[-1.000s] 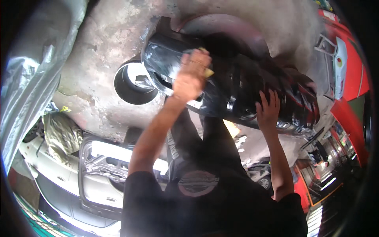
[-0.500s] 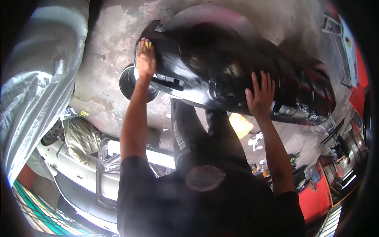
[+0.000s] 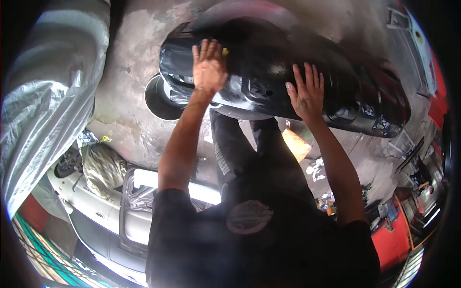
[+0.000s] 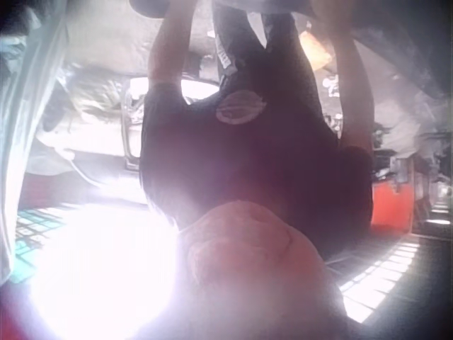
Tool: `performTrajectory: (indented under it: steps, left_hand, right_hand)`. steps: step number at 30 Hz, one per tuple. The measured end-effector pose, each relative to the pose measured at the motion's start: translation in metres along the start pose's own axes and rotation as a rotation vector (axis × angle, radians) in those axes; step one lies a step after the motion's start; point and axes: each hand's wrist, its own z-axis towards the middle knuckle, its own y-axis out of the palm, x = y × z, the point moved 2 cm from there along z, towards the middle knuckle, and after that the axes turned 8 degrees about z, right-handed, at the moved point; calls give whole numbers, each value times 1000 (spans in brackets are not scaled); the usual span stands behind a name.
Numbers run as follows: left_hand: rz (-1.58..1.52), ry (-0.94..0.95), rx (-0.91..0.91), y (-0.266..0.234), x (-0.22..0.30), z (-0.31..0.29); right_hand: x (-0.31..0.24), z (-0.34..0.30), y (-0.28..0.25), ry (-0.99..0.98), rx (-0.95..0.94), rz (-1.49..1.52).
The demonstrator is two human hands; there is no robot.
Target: The person scrubs a black car bumper with a yellow sponge, repeatedly dipping it into a bucket of soapy water. They wipe the surface thoroughly, moving around the bumper to cover different areas, and occasionally rinse the sponge in the bucket.
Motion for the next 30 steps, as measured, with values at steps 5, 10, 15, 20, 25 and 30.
performTrajectory:
  steps: [5, 10, 15, 20, 25, 30]
  left_hand:
    - [-503, -105, 67, -12, 97, -28]
    - [-6, 125, -119, -13, 6, -24]
    - [-356, -42, 6, -37, 81, -52]
    - [-404, -2, -102, -5, 57, 31]
    - [-397, 55, -27, -10, 80, 34]
    - [-452, -44, 63, -61, 119, -38]
  right_hand:
    - [2, -3, 0, -7, 37, 9]
    - [-3, 0, -1, -2, 66, 32]
    - [3, -7, 1, -8, 77, 48]
    - [5, -5, 4, -7, 79, 48]
    - [5, -4, 2, 33, 11, 62]
    - [5, -5, 0, -3, 62, 94]
